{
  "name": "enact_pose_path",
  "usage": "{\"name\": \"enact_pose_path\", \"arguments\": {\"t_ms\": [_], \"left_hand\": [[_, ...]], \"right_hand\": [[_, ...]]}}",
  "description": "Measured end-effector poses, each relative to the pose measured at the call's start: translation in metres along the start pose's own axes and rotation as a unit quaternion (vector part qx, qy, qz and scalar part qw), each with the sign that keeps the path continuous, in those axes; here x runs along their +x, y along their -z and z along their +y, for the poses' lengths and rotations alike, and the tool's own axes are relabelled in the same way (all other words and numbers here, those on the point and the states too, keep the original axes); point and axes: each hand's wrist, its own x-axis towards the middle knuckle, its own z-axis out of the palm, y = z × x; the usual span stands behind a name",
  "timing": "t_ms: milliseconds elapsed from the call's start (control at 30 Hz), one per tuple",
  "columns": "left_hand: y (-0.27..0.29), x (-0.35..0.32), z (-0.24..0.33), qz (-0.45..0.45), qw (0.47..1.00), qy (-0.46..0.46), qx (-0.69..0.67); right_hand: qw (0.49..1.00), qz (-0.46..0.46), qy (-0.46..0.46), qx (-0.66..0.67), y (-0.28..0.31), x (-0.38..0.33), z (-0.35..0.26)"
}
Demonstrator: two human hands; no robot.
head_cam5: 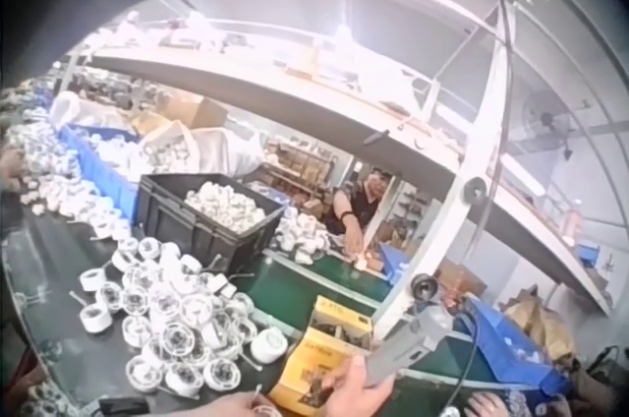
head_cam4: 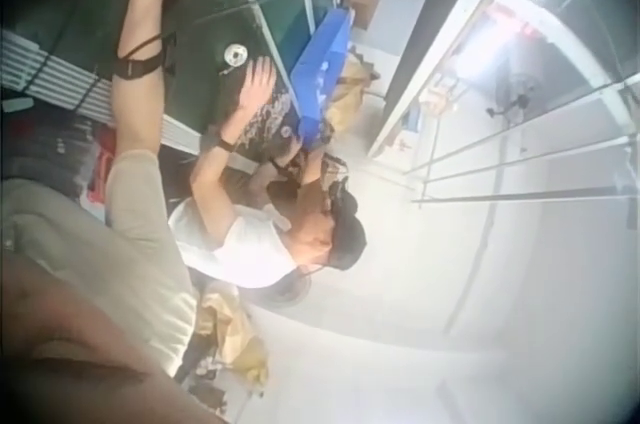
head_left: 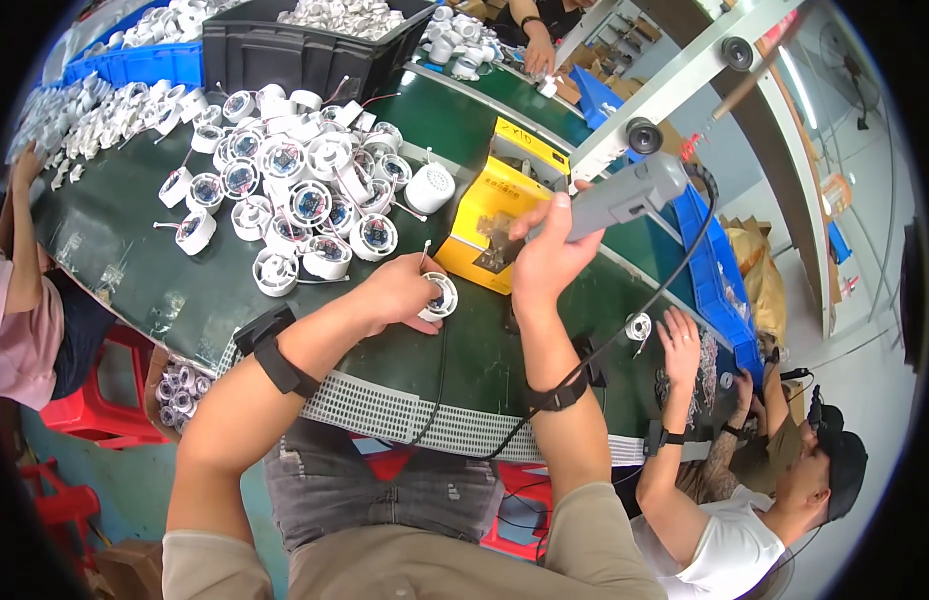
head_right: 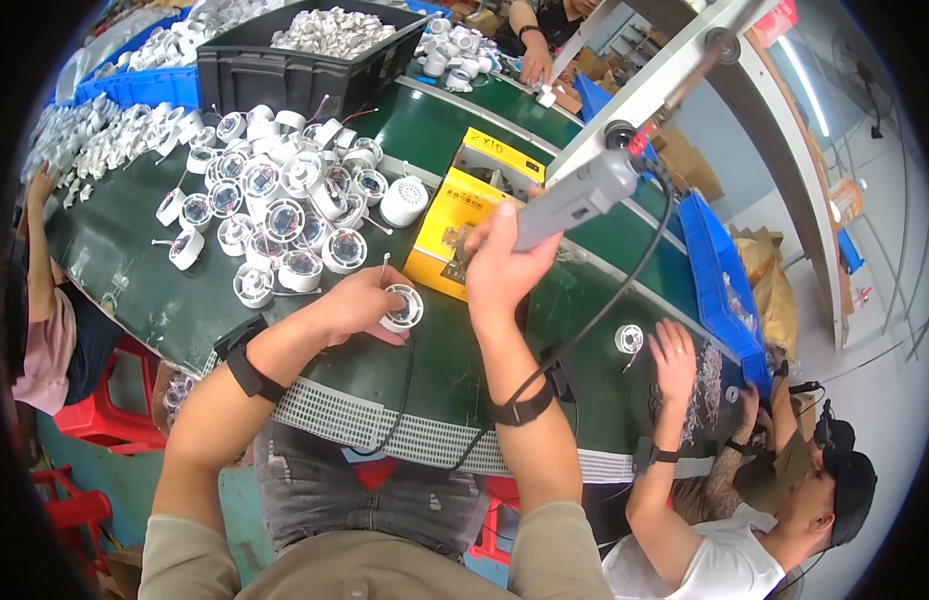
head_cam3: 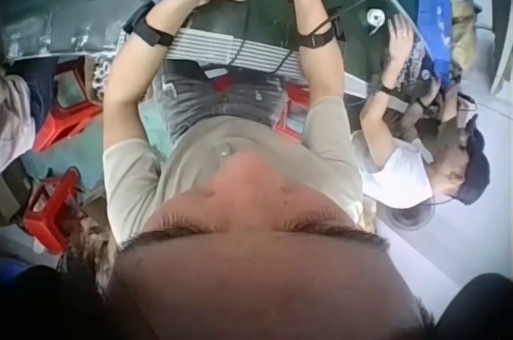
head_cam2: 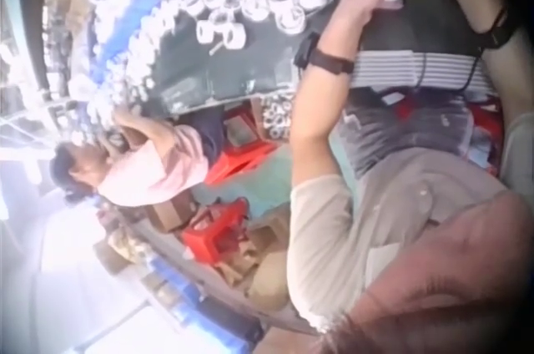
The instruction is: The person assembles camera components by inserting a circuit board into a white plastic housing and securing it with an electric screwdriver. This process is repeated for several units, handling each housing and circuit board one at a time at the workstation.
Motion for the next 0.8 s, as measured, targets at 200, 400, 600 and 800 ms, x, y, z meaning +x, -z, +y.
{"name": "enact_pose_path", "arguments": {"t_ms": [200,400,600,800], "left_hand": [[-0.002,0.0,0.005,-0.006,1.0,-0.001,0.011],[-0.001,-0.001,0.003,-0.01,1.0,-0.003,0.01],[-0.004,-0.005,0.005,0.005,1.0,-0.016,0.01],[-0.001,-0.001,0.002,0.008,1.0,-0.013,0.005]], "right_hand": [[0.995,-0.004,-0.061,0.082,-0.004,-0.042,-0.015],[0.994,-0.039,-0.054,0.09,-0.011,-0.054,-0.01],[0.993,-0.034,-0.061,0.098,-0.012,-0.054,-0.008],[0.993,-0.061,-0.066,0.082,-0.016,-0.059,-0.003]]}}
